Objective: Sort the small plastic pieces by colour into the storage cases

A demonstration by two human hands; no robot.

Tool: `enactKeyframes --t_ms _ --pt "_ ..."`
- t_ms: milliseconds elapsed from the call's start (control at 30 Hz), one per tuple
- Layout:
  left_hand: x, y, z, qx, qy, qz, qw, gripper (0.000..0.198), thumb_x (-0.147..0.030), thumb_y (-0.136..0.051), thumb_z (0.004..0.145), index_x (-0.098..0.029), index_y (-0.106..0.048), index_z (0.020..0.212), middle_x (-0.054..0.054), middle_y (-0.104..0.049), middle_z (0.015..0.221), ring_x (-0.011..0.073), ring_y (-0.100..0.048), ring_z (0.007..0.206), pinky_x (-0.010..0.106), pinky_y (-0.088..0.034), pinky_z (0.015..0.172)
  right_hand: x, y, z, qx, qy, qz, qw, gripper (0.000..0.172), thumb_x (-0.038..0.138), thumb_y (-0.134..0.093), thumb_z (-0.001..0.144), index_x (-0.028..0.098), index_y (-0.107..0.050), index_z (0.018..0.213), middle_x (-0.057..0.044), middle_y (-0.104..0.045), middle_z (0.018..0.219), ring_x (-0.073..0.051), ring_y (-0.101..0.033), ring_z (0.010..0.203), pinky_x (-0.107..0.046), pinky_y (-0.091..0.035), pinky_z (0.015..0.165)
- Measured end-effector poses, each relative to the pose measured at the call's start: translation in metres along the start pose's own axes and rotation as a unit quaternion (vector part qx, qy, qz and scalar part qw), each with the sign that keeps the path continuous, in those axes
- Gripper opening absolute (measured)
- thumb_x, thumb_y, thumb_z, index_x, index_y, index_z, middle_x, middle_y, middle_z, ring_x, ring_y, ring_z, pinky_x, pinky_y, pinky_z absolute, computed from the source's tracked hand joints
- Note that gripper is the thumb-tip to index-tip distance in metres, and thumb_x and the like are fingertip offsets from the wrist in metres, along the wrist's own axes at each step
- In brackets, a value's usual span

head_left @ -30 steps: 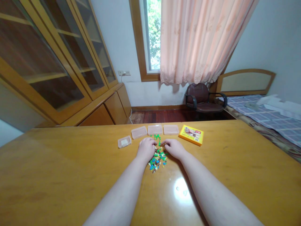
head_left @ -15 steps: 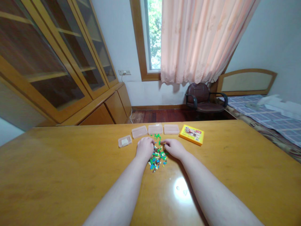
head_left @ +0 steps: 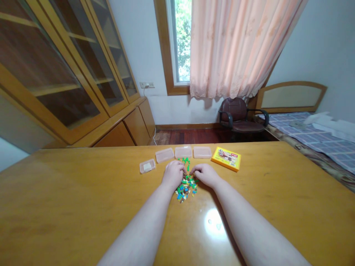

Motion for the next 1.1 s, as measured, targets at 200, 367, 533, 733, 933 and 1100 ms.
enactKeyframes --t_ms 200,367,533,733,933,1100 --pt "0.001 -0.002 0.0 0.023 -0.012 -0.001 1.0 0.03 -0.006 -0.049 0.071 -0.023 -0.072 0.065 0.003 -0.069 0.094 0.0189 -0.056 0.096 0.035 -0.041 0.091 0.0 -0.001 0.001 0.014 0.005 -0.006 1.0 0.032 0.017 -0.045 0.073 0.021 -0.074 0.088 0.0 -0.074 0.086 -0.015 -0.065 0.079 -0.023 -0.046 0.074" --pt "0.002 -0.001 0.0 0.018 0.024 0.034 0.999 0.031 -0.008 -0.047 0.074 -0.023 -0.074 0.07 0.002 -0.07 0.091 0.019 -0.057 0.093 0.034 -0.042 0.089 -0.001 -0.002 0.002 -0.008 -0.005 -0.016 1.0 0.038 0.015 -0.043 0.076 0.021 -0.071 0.101 -0.003 -0.072 0.1 -0.017 -0.064 0.091 -0.025 -0.046 0.082" --pt "0.0 0.002 -0.001 0.012 0.009 0.037 0.999 0.029 -0.009 -0.048 0.074 -0.023 -0.072 0.065 0.002 -0.069 0.092 0.0181 -0.056 0.094 0.032 -0.041 0.088 -0.002 -0.002 0.003 -0.022 -0.003 -0.007 1.0 0.035 0.016 -0.044 0.076 0.021 -0.072 0.096 -0.003 -0.073 0.095 -0.017 -0.064 0.087 -0.026 -0.047 0.081" --pt "0.0 0.005 0.0 0.026 0.088 0.086 0.992 0.028 -0.012 -0.048 0.076 -0.024 -0.073 0.074 0.002 -0.07 0.091 0.0198 -0.057 0.093 0.032 -0.041 0.086 0.0 -0.001 0.001 -0.025 0.0 -0.001 1.0 0.035 0.015 -0.045 0.074 0.021 -0.072 0.095 -0.002 -0.073 0.091 -0.017 -0.064 0.082 -0.026 -0.047 0.076" --pt "0.001 0.008 -0.001 -0.012 0.141 0.112 0.984 0.026 -0.015 -0.047 0.077 -0.024 -0.071 0.078 0.002 -0.069 0.089 0.0203 -0.057 0.091 0.031 -0.041 0.082 0.006 0.0 -0.002 0.024 0.031 -0.016 0.999 0.039 0.016 -0.046 0.076 0.025 -0.07 0.105 0.0 -0.073 0.098 -0.016 -0.065 0.084 -0.025 -0.047 0.078" --pt "-0.001 0.01 -0.001 -0.002 0.114 0.088 0.99 0.024 -0.014 -0.048 0.076 -0.023 -0.069 0.068 0.0 -0.069 0.085 0.0188 -0.056 0.089 0.03 -0.039 0.082 0.009 0.0 -0.001 0.019 0.021 -0.053 0.998 0.04 0.017 -0.046 0.078 0.025 -0.068 0.111 -0.002 -0.069 0.11 -0.018 -0.063 0.1 -0.026 -0.044 0.089"
Point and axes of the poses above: each hand's wrist, its own z-axis towards the middle knuckle, its own y-axis out of the back of the hand, x = y × z, the point moved 1 cm from there along z, towards the middle knuckle
